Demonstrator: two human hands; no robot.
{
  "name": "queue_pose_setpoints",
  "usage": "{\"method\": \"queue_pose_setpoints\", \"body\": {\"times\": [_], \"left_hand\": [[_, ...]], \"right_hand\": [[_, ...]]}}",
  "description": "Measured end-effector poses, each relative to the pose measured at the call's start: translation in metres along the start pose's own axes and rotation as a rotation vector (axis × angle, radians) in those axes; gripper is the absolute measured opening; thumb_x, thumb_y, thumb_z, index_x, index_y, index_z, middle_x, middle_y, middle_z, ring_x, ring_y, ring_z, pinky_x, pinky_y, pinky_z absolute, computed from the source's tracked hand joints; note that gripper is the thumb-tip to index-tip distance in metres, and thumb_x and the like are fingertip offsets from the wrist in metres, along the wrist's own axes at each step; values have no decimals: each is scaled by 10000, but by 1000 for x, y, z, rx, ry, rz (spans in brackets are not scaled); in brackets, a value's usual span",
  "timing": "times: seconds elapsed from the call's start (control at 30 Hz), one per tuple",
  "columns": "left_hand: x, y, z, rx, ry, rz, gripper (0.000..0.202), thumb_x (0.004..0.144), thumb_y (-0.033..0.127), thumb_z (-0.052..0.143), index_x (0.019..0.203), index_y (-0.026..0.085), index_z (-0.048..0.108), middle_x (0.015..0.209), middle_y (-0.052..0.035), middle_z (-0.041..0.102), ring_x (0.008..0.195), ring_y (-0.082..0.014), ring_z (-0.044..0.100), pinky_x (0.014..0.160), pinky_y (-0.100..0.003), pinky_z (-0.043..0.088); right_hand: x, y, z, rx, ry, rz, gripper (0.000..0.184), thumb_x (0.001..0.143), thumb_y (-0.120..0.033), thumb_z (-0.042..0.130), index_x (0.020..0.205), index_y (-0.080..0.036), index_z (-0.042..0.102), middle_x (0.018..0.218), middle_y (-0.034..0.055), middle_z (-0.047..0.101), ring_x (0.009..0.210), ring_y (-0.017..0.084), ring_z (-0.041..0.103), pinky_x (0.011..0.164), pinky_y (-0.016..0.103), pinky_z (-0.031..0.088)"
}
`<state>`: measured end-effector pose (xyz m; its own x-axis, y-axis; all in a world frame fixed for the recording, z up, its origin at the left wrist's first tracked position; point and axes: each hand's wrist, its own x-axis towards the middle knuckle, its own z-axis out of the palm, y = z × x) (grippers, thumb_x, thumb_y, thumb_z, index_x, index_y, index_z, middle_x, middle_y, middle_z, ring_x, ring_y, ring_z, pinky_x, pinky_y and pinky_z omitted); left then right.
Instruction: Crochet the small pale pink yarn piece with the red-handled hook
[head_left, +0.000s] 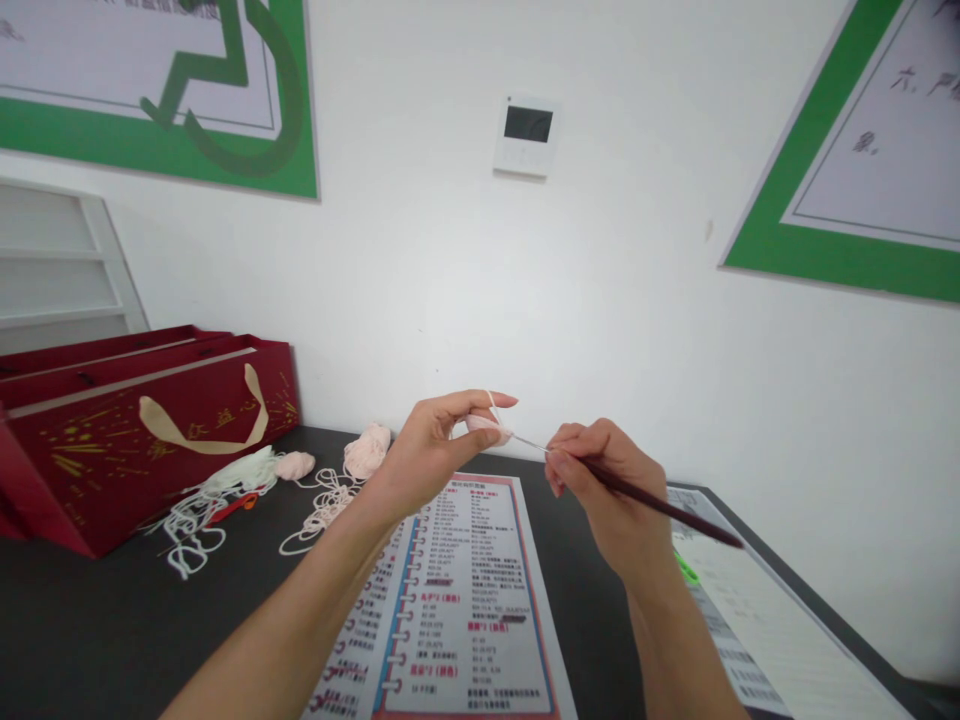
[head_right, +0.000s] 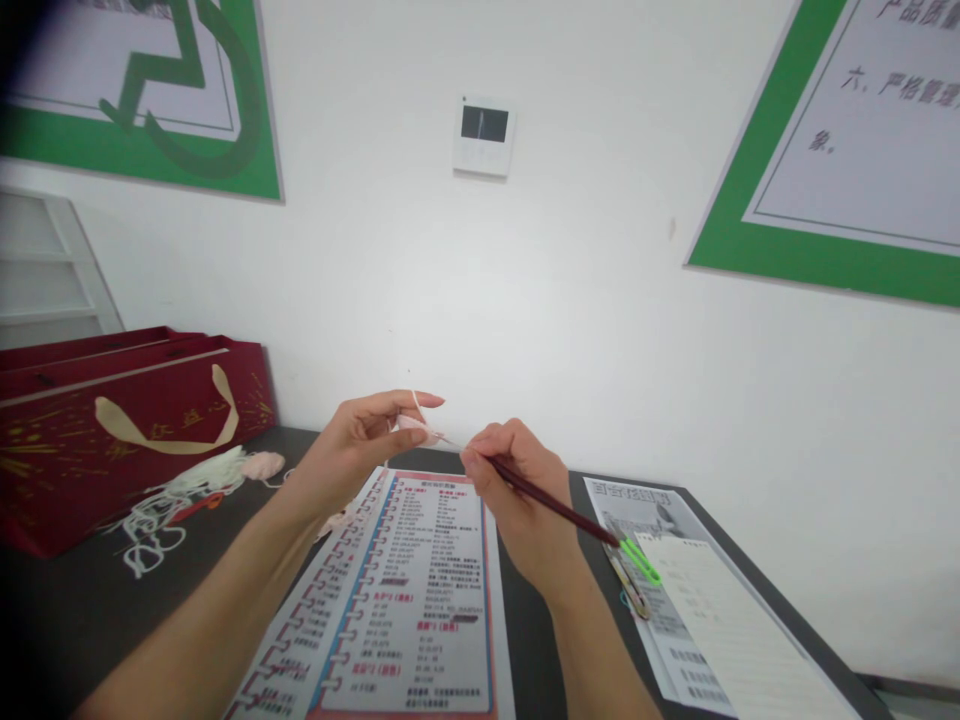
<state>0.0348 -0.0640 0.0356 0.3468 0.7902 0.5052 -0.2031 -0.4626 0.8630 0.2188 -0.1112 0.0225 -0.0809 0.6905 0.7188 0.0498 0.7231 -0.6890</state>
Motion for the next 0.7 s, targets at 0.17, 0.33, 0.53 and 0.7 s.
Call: {"method": "queue_pose_setpoints", "body": {"times": [0.17, 0.33, 0.53, 0.7], "left_hand": [[0, -1, 5, -167, -77, -38, 432, 755, 191, 738, 1173, 227, 637, 713, 49, 571, 663, -98, 528, 709, -278, 407], [-1, -8, 15, -280, -26, -84, 432, 776, 177, 718, 1190, 222, 606, 710, 54, 574, 697, -94, 556, 744, -269, 424], [-1, -8, 18, -436, -32, -163, 386, 763, 163, 726, 1140, 187, 645, 648, 65, 560, 653, -63, 528, 796, -252, 401], [3, -5, 6, -549, -95, -277, 405, 712, 142, 745, 1110, 148, 669, 681, 22, 598, 656, -96, 548, 732, -265, 398]], "right_hand": [[11, 7, 12, 404, -14, 151, 157, 860, -165, 582, 721, -208, 524, 610, -46, 509, 520, 99, 449, 446, 221, 333], [4, 21, 29, -52, 120, -138, 118, 889, -143, 535, 820, -233, 504, 685, -33, 534, 572, 118, 505, 510, 252, 421], [-2, 40, 27, -707, 167, -757, 302, 813, -6, 585, 1002, -235, 531, 838, 35, 617, 691, 157, 554, 570, 283, 463], [0, 30, 21, -156, 97, -280, 147, 881, -121, 564, 913, -262, 541, 837, -9, 593, 627, 119, 541, 542, 264, 434]]}}
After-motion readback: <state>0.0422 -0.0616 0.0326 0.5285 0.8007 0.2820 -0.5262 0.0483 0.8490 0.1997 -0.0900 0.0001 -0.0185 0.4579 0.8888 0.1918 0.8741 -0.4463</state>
